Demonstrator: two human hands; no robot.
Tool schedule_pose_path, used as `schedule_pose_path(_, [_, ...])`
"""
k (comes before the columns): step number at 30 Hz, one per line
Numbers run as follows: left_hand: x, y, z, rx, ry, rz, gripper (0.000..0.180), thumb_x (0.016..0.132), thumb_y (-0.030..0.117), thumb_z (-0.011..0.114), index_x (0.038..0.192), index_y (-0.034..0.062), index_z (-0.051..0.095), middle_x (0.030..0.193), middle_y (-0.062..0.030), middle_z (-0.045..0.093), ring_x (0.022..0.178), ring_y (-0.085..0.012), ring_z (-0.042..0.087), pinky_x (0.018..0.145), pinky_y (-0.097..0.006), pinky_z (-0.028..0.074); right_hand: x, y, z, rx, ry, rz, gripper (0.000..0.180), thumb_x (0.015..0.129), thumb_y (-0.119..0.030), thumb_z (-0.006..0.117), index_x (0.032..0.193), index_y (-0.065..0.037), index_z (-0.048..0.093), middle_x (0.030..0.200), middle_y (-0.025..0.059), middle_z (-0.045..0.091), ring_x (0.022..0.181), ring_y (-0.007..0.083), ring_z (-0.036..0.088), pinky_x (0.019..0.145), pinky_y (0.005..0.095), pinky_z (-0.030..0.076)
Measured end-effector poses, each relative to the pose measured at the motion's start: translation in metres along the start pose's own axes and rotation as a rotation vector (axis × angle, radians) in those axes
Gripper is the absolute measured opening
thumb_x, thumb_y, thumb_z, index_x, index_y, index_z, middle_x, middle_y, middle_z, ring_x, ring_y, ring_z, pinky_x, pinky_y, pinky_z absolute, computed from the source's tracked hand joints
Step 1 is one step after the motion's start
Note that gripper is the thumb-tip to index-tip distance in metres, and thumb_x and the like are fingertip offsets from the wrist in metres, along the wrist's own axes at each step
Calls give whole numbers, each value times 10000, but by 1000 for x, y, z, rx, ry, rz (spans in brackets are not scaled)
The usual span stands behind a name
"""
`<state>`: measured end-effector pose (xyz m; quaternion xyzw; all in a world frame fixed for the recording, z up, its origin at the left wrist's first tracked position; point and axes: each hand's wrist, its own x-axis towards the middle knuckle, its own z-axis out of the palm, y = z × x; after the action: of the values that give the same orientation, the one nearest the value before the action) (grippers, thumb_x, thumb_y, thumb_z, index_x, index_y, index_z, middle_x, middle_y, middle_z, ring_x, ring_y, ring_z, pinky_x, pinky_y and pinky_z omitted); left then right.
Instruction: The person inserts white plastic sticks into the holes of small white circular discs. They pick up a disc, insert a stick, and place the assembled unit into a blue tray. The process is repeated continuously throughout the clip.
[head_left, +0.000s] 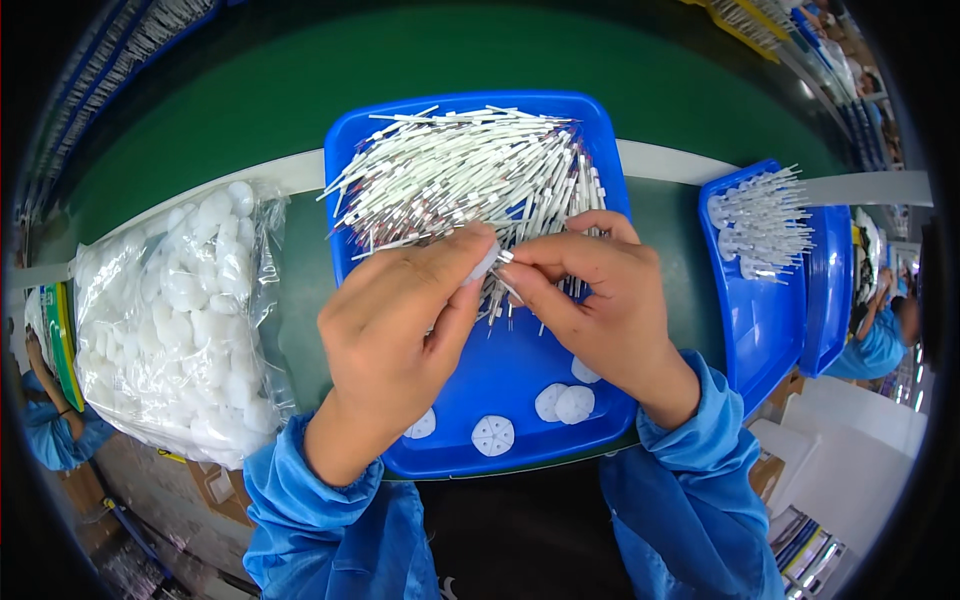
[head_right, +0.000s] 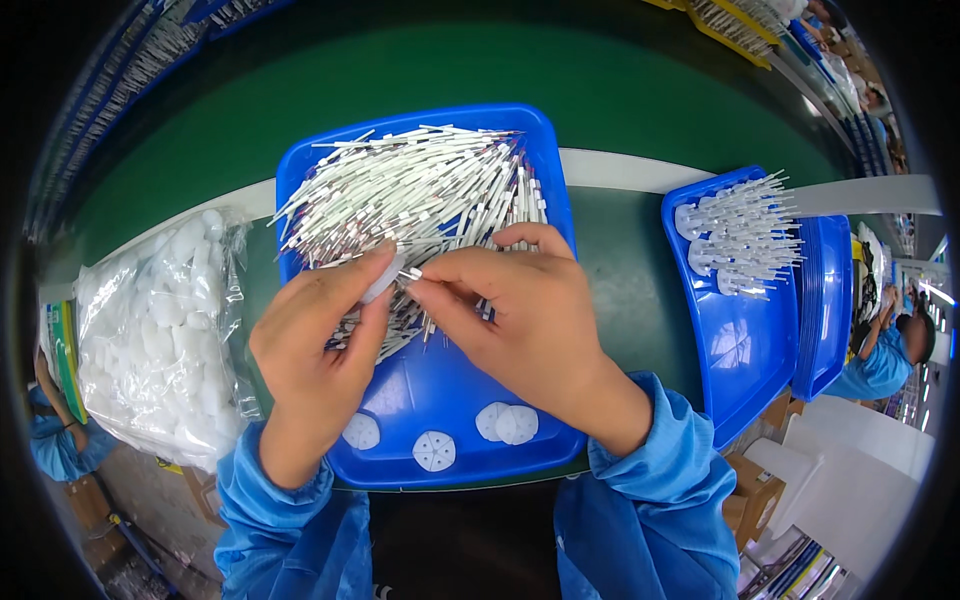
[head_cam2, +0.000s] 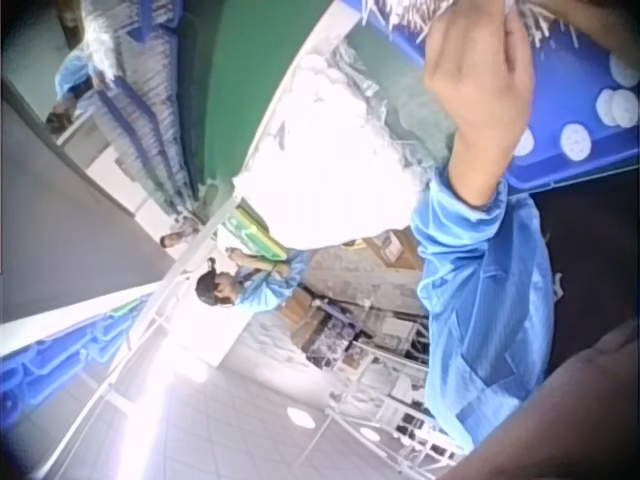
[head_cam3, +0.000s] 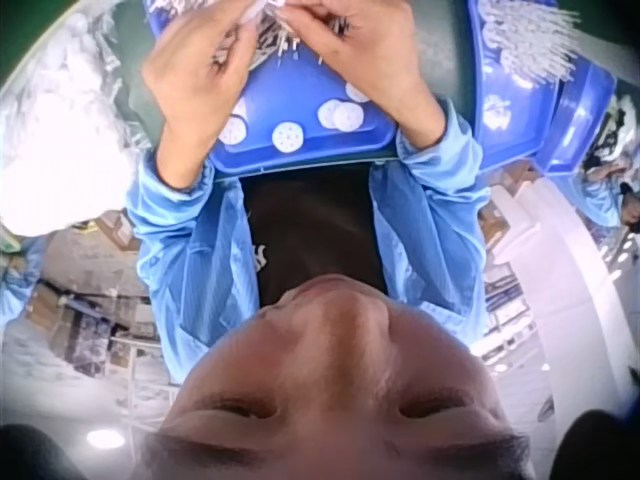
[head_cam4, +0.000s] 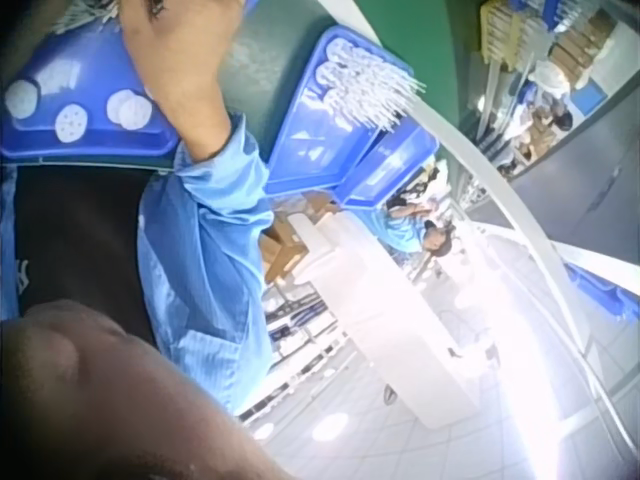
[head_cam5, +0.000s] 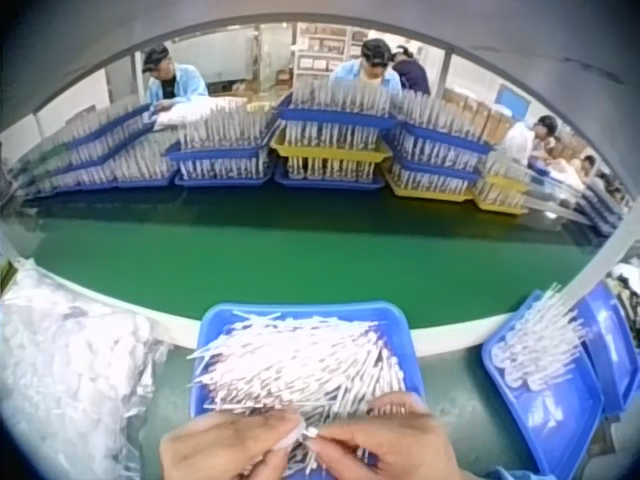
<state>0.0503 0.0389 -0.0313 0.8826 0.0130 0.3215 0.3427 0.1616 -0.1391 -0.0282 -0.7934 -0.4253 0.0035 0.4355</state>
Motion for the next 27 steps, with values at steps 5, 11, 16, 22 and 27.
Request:
schedule_pose_path(5, [-8,10,0,12,-23,-119,404,818,-54,867,1209,45,830,983,-117,827,768,-245,763,673,-345,605,3,-4,3,-189,86,-114,99,870,-141,896,920,-140,811,752,8,779,607,172,690,852,373,482])
schedule_pose_path(11, [-7,6,0,-59,-21,-144,418,829,-57,866,1232,35,806,1021,-136,827,817,-259,781,717,-341,621,3,-5,3,-196,44,-113,166,855,-140,902,993,-146,810,780,-6,785,659,167,710,857,367,469])
schedule_pose_path(16, [1,-6,-2,-87,88,79,305,790,-90,858,1053,17,748,1149,-147,833,984,-286,792,797,-348,650,8,-1,-18,372,-95,111,266,894,-58,865,1144,-58,776,901,19,786,837,113,729,848,312,528])
schedule_pose_path(22, [0,-7,0,28,73,336,193,752,-16,861,846,2,694,1174,-198,819,1048,-348,773,845,-387,697,5,-8,-13,632,-128,262,295,959,-3,807,1239,-5,713,927,37,770,891,84,709,829,264,561])
schedule_pose_path(27, [-3,-1,-1,47,47,330,285,761,-50,878,885,40,637,1211,-188,818,1061,-366,776,883,-398,654,1,-3,-11,772,-166,328,290,962,22,794,1232,-9,692,995,32,758,926,80,713,852,262,565])
